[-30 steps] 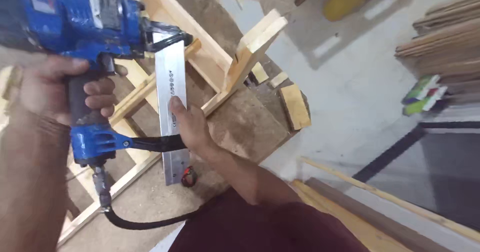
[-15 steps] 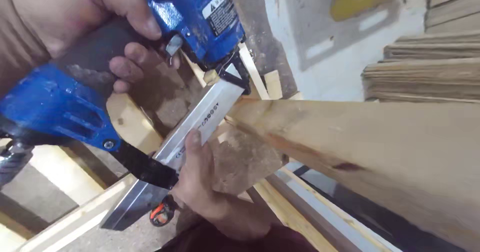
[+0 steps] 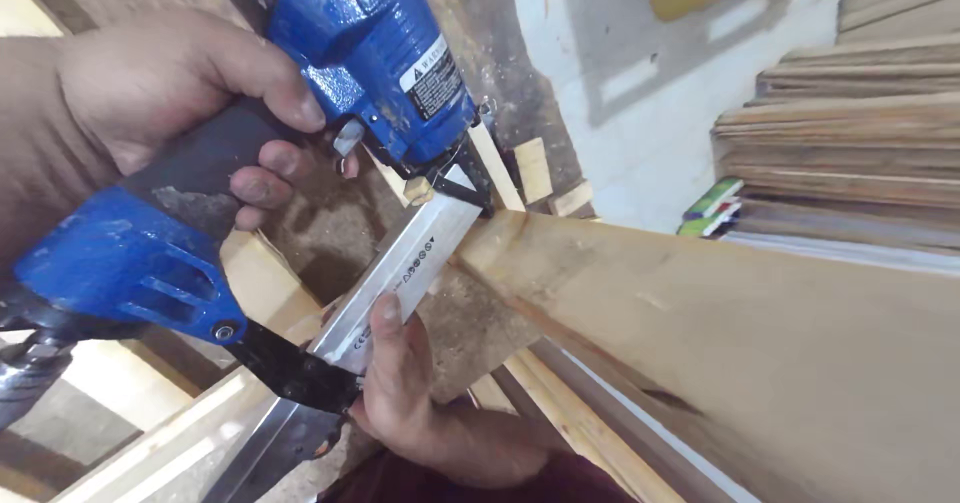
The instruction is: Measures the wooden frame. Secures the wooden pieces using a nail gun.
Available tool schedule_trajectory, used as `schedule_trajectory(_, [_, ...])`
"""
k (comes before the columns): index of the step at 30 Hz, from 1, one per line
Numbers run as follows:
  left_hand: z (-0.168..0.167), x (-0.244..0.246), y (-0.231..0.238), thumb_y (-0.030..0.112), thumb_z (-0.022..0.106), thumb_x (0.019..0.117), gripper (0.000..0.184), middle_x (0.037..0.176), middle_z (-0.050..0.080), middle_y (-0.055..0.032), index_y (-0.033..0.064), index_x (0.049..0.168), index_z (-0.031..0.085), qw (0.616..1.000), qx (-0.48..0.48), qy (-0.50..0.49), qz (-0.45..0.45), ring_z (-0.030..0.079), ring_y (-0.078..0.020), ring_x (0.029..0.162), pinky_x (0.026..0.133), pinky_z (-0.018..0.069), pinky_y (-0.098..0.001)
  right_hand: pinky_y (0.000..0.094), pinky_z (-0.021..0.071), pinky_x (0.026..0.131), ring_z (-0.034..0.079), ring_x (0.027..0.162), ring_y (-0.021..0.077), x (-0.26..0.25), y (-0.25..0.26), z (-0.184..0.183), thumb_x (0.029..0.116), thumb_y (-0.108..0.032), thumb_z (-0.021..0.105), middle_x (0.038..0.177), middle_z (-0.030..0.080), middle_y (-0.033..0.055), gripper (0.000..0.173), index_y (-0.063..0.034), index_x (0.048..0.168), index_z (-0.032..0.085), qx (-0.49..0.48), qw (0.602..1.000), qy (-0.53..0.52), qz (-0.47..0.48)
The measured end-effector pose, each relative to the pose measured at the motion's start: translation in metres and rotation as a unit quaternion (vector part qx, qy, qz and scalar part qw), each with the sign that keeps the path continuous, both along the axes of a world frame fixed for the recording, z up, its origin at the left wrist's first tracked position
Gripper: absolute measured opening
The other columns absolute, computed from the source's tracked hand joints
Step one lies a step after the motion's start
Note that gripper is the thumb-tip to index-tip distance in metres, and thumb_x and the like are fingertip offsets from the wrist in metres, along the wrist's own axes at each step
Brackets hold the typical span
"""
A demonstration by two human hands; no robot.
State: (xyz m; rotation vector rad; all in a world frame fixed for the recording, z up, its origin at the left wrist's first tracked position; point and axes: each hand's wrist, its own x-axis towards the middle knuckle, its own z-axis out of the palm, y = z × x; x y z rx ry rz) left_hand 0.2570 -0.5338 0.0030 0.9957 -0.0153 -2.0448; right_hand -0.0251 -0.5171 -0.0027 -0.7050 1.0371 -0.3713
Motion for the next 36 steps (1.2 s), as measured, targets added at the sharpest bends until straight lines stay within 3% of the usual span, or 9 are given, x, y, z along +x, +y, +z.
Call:
schedule_trajectory(6, [0.000, -0.004, -0.002, 0.028, 0.047, 0.0959, 0.024, 0.064, 0.051, 0.0000, 0.0095, 0.104, 0.061, 1.000, 0.020, -0.002, -0.002, 0.057, -0.0069, 0.045, 0.041, 0.0574, -0.0302, 0.0387, 0.0637, 0.080, 0.073, 0.086, 0.0186, -0.002, -0.003, 0.003, 0.1001, -0.055, 0.058, 0.095, 0.071, 0.0126, 0.059, 0.0002, 0.121, 0.057, 0.000, 1.000, 0.002, 0.001])
schedule_trajectory(11, [0.002, -0.006, -0.005, 0.025, 0.053, 0.0896, 0.014, 0.061, 0.050, 0.0010, 0.0125, 0.086, 0.059, 0.998, 0.056, -0.024, -0.019, 0.053, -0.0055, 0.044, 0.040, 0.0541, -0.0279, 0.0386, 0.0636, 0.081, 0.073, 0.086, 0.0184, -0.002, -0.002, 0.004, 0.1034, -0.043, 0.057, 0.095, 0.070, 0.0126, 0.047, 0.0008, 0.120, 0.056, 0.007, 1.000, -0.004, -0.006])
schedule_trajectory(19, [-0.009, 0.000, 0.000, 0.021, 0.047, 0.0947, 0.018, 0.064, 0.051, 0.0007, 0.0093, 0.103, 0.057, 1.000, 0.007, 0.004, -0.003, 0.056, -0.0058, 0.045, 0.040, 0.0551, -0.0269, 0.0420, 0.0635, 0.082, 0.073, 0.090, 0.0228, 0.000, 0.005, 0.000, 0.1022, -0.048, 0.058, 0.098, 0.071, 0.0157, 0.054, 0.0020, 0.121, 0.055, 0.009, 1.000, -0.026, -0.010])
schedule_trajectory(23, [-0.010, 0.001, 0.000, 0.022, 0.051, 0.0926, 0.014, 0.064, 0.050, 0.0016, 0.0111, 0.098, 0.057, 0.999, 0.040, -0.002, -0.015, 0.054, -0.0048, 0.044, 0.038, 0.0538, -0.0263, 0.0419, 0.0628, 0.083, 0.073, 0.091, 0.0223, 0.004, 0.011, 0.001, 0.1017, -0.044, 0.060, 0.100, 0.071, 0.0153, 0.051, 0.0009, 0.123, 0.052, 0.032, 0.999, -0.019, -0.030])
schedule_trajectory(25, [-0.010, 0.001, 0.000, 0.023, 0.052, 0.0899, 0.012, 0.060, 0.048, 0.0020, 0.0118, 0.092, 0.056, 0.998, 0.057, -0.001, -0.020, 0.053, -0.0046, 0.042, 0.037, 0.0526, -0.0264, 0.0412, 0.0636, 0.081, 0.074, 0.089, 0.0213, 0.007, 0.016, 0.001, 0.0977, -0.048, 0.065, 0.098, 0.071, 0.0141, 0.057, 0.0004, 0.124, 0.051, 0.035, 0.998, -0.004, -0.047])
schedule_trajectory(27, [-0.014, 0.004, 0.000, 0.024, 0.053, 0.0898, 0.014, 0.060, 0.049, 0.0015, 0.0110, 0.094, 0.057, 0.999, 0.037, 0.012, -0.030, 0.055, -0.0057, 0.043, 0.038, 0.0541, -0.0282, 0.0413, 0.0636, 0.082, 0.074, 0.089, 0.0212, 0.009, 0.019, 0.000, 0.0950, -0.051, 0.068, 0.098, 0.072, 0.0139, 0.062, -0.0001, 0.126, 0.050, 0.042, 0.998, 0.001, -0.056])
schedule_trajectory(30, [-0.028, 0.010, 0.004, 0.026, 0.048, 0.0952, 0.023, 0.061, 0.049, 0.0007, 0.0079, 0.105, 0.057, 0.996, -0.014, 0.078, -0.042, 0.059, -0.0074, 0.044, 0.039, 0.0575, -0.0311, 0.0407, 0.0632, 0.082, 0.073, 0.090, 0.0199, 0.008, 0.021, 0.001, 0.0945, -0.052, 0.068, 0.099, 0.071, 0.0124, 0.063, -0.0002, 0.125, 0.051, 0.044, 0.998, -0.010, -0.051])
schedule_trajectory(36, [-0.037, 0.014, 0.008, 0.023, 0.050, 0.0945, 0.018, 0.063, 0.051, -0.0019, 0.0063, 0.101, 0.053, 0.992, 0.009, 0.118, -0.051, 0.062, -0.0105, 0.045, 0.038, 0.0580, -0.0332, 0.0405, 0.0632, 0.081, 0.073, 0.089, 0.0203, 0.011, 0.034, 0.001, 0.0971, -0.047, 0.067, 0.099, 0.071, 0.0130, 0.056, -0.0012, 0.124, 0.050, 0.052, 0.996, -0.026, -0.070])
